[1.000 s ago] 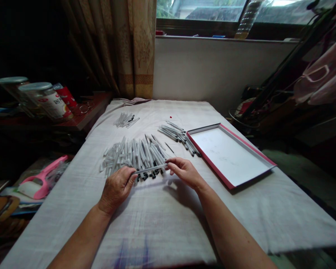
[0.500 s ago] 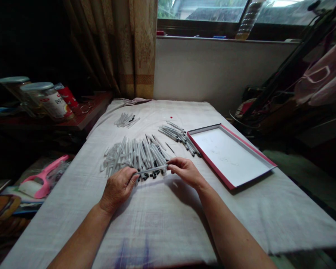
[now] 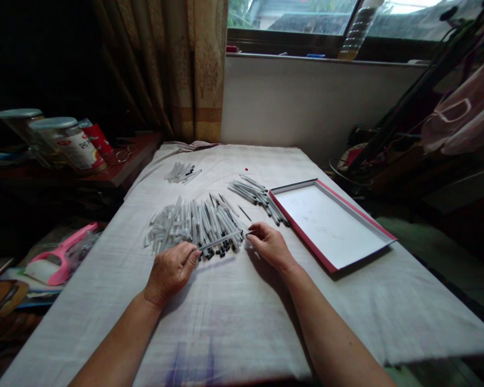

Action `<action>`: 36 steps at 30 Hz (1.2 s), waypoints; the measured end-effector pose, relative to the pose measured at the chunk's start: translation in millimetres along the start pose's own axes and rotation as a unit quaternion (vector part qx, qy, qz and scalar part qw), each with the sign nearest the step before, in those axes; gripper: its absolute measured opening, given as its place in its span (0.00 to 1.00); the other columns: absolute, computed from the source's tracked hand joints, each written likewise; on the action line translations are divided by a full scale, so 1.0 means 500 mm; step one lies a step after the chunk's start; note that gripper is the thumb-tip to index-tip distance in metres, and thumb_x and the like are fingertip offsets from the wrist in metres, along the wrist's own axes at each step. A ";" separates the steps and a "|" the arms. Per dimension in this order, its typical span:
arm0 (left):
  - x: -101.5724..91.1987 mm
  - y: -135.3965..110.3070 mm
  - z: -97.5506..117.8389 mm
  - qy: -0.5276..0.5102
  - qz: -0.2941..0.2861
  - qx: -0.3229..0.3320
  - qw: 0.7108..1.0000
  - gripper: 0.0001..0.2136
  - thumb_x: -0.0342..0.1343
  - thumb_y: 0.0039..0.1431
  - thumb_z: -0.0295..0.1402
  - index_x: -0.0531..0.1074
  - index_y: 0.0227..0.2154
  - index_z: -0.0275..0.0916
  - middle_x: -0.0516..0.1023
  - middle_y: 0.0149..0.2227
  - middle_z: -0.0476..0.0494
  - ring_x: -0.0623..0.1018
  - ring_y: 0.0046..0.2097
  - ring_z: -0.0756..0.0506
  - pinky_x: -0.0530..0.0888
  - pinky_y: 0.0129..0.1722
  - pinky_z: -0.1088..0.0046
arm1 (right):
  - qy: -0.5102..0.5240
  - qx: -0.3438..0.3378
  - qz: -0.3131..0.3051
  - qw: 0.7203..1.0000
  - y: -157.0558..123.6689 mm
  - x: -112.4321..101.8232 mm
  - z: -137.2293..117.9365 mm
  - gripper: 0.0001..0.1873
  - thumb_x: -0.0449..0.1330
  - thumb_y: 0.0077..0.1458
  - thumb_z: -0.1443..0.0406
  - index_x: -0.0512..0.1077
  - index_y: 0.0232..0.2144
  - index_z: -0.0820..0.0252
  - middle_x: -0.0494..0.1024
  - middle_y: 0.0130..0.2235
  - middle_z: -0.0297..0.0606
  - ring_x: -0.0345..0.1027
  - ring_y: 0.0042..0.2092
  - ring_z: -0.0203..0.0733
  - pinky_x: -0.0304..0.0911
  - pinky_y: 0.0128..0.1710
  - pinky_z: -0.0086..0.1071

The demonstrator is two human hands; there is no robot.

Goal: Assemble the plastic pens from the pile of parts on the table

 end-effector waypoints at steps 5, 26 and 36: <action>0.007 -0.005 -0.009 -0.010 -0.008 -0.020 1.000 0.17 0.43 0.69 0.41 0.74 0.33 0.40 0.79 0.30 0.47 0.79 0.31 0.47 0.71 0.29 0.73 | -0.114 -0.005 -0.032 0.993 -0.010 0.014 -0.008 0.08 0.60 0.52 0.64 0.79 0.32 0.57 0.83 0.33 0.39 0.77 0.36 0.44 0.69 0.41 0.36; -0.014 -0.020 -0.071 0.027 0.044 -0.112 0.992 0.17 0.45 0.67 0.46 0.74 0.38 0.41 0.81 0.35 0.46 0.80 0.35 0.46 0.73 0.34 0.74 | 0.280 0.120 0.183 0.935 0.007 -0.071 0.011 0.13 0.65 0.37 0.58 0.71 0.26 0.59 0.79 0.25 0.35 0.65 0.20 0.32 0.46 0.15 0.22; -0.014 -0.016 -0.054 0.021 0.073 -0.101 0.992 0.17 0.45 0.68 0.46 0.74 0.38 0.40 0.81 0.34 0.46 0.80 0.34 0.47 0.74 0.34 0.75 | 0.122 0.016 0.126 0.984 0.002 0.002 -0.002 0.10 0.61 0.47 0.57 0.73 0.28 0.58 0.82 0.29 0.39 0.75 0.27 0.40 0.65 0.24 0.30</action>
Point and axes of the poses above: each hand's wrist, its own y-axis towards the middle knuckle, its own x-axis out of the palm, z = x × y, the point moved 7 cm from there along y, towards the middle knuckle
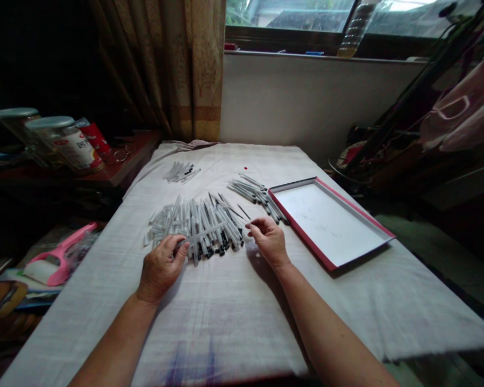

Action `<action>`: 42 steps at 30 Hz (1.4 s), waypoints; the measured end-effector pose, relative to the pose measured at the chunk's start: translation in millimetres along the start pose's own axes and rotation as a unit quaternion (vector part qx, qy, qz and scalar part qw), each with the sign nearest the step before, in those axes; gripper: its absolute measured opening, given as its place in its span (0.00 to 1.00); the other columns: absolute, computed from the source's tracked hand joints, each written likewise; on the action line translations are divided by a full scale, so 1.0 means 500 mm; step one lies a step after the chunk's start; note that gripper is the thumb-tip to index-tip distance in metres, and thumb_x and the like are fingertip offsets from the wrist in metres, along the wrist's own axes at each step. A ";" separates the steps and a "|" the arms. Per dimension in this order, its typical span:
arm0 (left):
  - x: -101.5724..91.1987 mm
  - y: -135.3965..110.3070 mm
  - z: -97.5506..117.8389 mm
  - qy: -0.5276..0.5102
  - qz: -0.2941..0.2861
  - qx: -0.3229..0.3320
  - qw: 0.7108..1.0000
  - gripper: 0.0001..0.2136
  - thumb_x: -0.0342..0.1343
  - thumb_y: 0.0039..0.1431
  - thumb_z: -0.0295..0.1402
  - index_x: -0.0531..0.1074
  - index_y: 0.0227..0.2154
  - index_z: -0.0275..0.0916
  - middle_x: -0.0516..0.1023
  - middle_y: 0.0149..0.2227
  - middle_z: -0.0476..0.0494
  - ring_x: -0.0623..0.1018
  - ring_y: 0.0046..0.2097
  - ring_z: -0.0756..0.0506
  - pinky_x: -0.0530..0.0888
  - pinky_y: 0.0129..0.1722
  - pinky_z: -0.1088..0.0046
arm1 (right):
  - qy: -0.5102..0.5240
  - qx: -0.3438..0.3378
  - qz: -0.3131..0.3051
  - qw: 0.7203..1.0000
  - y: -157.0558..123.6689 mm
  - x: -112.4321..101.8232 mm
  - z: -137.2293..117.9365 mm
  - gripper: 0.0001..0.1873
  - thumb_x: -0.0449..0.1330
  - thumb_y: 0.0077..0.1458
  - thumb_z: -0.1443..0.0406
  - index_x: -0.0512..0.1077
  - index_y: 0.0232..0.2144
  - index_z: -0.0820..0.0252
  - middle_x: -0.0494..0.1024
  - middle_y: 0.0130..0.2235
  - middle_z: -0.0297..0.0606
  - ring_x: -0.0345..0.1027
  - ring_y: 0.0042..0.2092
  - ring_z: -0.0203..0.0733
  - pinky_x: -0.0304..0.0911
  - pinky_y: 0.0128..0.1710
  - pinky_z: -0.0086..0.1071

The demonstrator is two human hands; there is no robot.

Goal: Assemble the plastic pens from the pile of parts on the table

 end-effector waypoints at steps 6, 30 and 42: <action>0.016 -0.004 0.007 -0.046 -0.036 -0.003 0.998 0.18 0.44 0.68 0.47 0.74 0.39 0.41 0.81 0.35 0.45 0.81 0.36 0.46 0.75 0.34 0.74 | -0.199 -0.096 -0.067 0.973 -0.014 0.012 -0.017 0.08 0.57 0.50 0.62 0.75 0.28 0.57 0.79 0.26 0.35 0.72 0.28 0.40 0.66 0.34 0.33; 0.047 0.001 0.070 -0.167 -0.176 -0.007 0.970 0.18 0.45 0.66 0.45 0.75 0.32 0.40 0.78 0.26 0.48 0.77 0.28 0.48 0.70 0.28 0.75 | 0.081 0.074 -0.167 0.980 -0.045 0.059 -0.040 0.21 0.61 0.49 0.50 0.71 0.16 0.60 0.66 0.15 0.29 0.54 0.18 0.30 0.52 0.19 0.26; 0.016 0.030 -0.077 -0.288 -0.069 -0.262 0.919 0.20 0.46 0.62 0.52 0.69 0.29 0.41 0.62 0.18 0.53 0.64 0.19 0.50 0.63 0.18 0.75 | 0.026 -0.045 -0.033 0.998 0.034 -0.037 -0.045 0.15 0.63 0.50 0.52 0.77 0.31 0.57 0.75 0.24 0.33 0.65 0.24 0.36 0.62 0.26 0.31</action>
Point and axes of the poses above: each hand's wrist, its own y-axis towards the middle knuckle, its own x-axis out of the palm, z = x × y, the point moved 7 cm from there along y, towards the middle knuckle
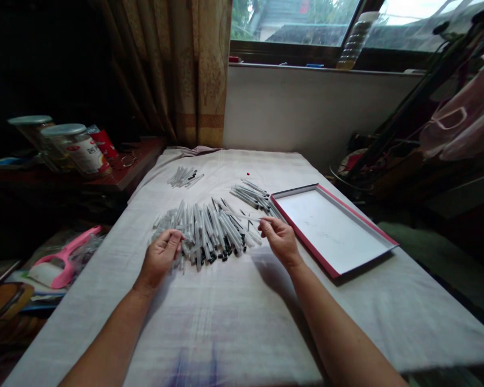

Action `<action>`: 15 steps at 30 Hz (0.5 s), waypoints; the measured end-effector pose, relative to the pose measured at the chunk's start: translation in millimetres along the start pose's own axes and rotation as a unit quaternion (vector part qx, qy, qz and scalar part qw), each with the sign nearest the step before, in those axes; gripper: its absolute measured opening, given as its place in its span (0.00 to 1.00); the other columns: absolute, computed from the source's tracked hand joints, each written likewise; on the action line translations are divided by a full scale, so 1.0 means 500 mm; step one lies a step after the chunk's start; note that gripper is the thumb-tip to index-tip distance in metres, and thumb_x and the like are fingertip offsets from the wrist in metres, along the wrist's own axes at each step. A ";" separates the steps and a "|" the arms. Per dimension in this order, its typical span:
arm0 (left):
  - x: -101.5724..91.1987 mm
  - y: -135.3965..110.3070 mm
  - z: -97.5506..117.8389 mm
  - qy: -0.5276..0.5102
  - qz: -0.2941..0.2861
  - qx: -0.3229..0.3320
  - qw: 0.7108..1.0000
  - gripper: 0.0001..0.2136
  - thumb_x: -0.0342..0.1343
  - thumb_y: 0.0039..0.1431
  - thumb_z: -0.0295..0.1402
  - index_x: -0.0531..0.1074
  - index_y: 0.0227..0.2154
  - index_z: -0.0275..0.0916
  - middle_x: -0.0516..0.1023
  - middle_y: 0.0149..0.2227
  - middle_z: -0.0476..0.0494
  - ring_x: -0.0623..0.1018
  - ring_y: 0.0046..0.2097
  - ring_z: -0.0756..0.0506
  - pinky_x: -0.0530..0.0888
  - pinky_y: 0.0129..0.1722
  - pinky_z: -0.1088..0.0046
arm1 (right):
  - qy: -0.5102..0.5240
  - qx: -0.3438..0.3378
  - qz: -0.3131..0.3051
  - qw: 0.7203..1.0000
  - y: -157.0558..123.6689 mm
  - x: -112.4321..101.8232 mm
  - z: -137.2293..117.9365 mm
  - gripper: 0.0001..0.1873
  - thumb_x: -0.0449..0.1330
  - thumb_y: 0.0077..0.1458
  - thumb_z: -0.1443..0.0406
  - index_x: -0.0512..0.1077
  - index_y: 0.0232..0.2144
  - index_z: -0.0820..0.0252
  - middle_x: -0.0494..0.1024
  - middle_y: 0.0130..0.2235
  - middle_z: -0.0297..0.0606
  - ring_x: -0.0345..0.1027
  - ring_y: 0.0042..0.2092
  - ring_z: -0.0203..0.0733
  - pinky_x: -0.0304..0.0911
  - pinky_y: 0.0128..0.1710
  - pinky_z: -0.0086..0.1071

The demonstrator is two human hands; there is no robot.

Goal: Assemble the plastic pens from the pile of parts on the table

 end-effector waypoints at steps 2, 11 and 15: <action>-0.002 0.013 0.014 0.077 0.060 0.046 0.994 0.18 0.51 0.60 0.50 0.73 0.35 0.41 0.71 0.24 0.49 0.71 0.25 0.48 0.68 0.25 0.72 | -0.091 -0.031 0.020 0.995 -0.001 0.014 0.009 0.13 0.62 0.51 0.55 0.79 0.35 0.56 0.80 0.31 0.38 0.72 0.32 0.42 0.67 0.34 0.36; 0.035 0.048 0.037 0.365 0.085 0.231 0.898 0.18 0.47 0.66 0.44 0.76 0.49 0.43 0.78 0.43 0.40 0.76 0.44 0.39 0.71 0.45 0.62 | -0.367 -0.122 -0.073 0.919 0.002 0.071 -0.003 0.14 0.58 0.60 0.60 0.80 0.43 0.54 0.82 0.40 0.41 0.75 0.37 0.43 0.68 0.41 0.33; 0.028 0.038 0.032 0.334 0.114 0.250 0.902 0.18 0.45 0.67 0.43 0.75 0.49 0.41 0.77 0.46 0.38 0.76 0.47 0.38 0.70 0.47 0.60 | -0.477 -0.086 -0.056 0.873 0.078 0.032 -0.002 0.14 0.55 0.63 0.62 0.80 0.42 0.55 0.82 0.44 0.42 0.76 0.43 0.45 0.67 0.43 0.34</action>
Point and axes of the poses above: each hand's wrist, its own y-axis towards the middle knuckle, its own x-axis out of the palm, z = x × y, the point moved 7 cm from there along y, towards the middle knuckle
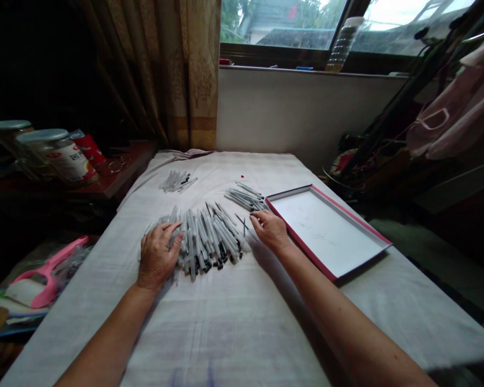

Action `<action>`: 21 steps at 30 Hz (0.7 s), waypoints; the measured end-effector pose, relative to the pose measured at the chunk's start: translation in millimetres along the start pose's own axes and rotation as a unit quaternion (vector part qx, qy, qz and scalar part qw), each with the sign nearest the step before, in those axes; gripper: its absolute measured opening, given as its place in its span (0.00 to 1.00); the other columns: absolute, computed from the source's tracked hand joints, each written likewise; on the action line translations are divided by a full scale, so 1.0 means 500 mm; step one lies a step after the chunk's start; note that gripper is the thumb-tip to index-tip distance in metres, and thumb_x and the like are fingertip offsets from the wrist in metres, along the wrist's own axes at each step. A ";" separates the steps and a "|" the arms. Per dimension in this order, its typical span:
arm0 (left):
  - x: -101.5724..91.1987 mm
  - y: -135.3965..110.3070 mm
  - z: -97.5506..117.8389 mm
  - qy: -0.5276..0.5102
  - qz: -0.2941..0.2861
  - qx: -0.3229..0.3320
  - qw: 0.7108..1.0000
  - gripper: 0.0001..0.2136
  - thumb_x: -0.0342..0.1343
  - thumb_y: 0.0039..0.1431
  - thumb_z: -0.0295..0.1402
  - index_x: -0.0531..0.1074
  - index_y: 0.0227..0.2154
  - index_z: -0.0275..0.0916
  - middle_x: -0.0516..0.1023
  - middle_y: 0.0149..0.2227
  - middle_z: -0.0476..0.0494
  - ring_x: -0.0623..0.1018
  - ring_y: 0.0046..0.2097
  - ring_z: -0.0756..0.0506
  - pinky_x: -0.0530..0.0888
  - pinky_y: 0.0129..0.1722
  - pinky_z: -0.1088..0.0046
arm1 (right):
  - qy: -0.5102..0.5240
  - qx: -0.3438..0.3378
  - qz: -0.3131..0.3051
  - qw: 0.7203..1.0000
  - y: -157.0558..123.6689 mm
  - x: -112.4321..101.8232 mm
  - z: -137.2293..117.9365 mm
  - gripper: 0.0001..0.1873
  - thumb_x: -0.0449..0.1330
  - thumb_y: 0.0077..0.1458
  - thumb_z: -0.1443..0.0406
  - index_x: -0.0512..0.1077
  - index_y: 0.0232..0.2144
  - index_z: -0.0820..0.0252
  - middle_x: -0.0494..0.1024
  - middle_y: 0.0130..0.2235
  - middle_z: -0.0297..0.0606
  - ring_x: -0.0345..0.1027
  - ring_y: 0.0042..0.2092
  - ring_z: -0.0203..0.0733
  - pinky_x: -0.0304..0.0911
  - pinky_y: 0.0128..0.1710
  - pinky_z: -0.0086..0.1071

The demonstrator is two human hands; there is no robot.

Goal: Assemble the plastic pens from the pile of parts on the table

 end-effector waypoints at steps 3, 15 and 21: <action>-0.009 -0.007 -0.006 -0.026 0.024 -0.006 0.999 0.17 0.46 0.68 0.42 0.75 0.48 0.41 0.78 0.46 0.38 0.76 0.48 0.39 0.70 0.49 0.60 | -0.115 0.037 -0.047 0.992 0.054 0.002 0.029 0.15 0.55 0.63 0.63 0.78 0.48 0.54 0.80 0.49 0.44 0.75 0.45 0.48 0.67 0.42 0.35; -0.024 -0.016 0.000 -0.038 0.044 0.025 0.998 0.13 0.49 0.66 0.35 0.73 0.48 0.42 0.79 0.44 0.41 0.78 0.47 0.41 0.72 0.48 0.62 | -0.161 0.081 -0.083 0.980 0.138 0.044 0.026 0.10 0.61 0.58 0.62 0.81 0.39 0.56 0.81 0.45 0.49 0.77 0.44 0.51 0.66 0.39 0.35; -0.032 -0.019 0.020 -0.035 0.047 0.067 0.996 0.13 0.50 0.66 0.32 0.71 0.51 0.44 0.78 0.45 0.43 0.78 0.47 0.42 0.71 0.49 0.63 | -0.097 0.123 -0.024 0.987 0.102 -0.001 0.046 0.15 0.54 0.63 0.59 0.79 0.43 0.56 0.83 0.40 0.44 0.77 0.41 0.49 0.65 0.37 0.35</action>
Point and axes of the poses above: each hand's wrist, its own y-axis towards the middle knuckle, its own x-axis out of the palm, z = x × y, the point moved 7 cm from there along y, towards the middle knuckle
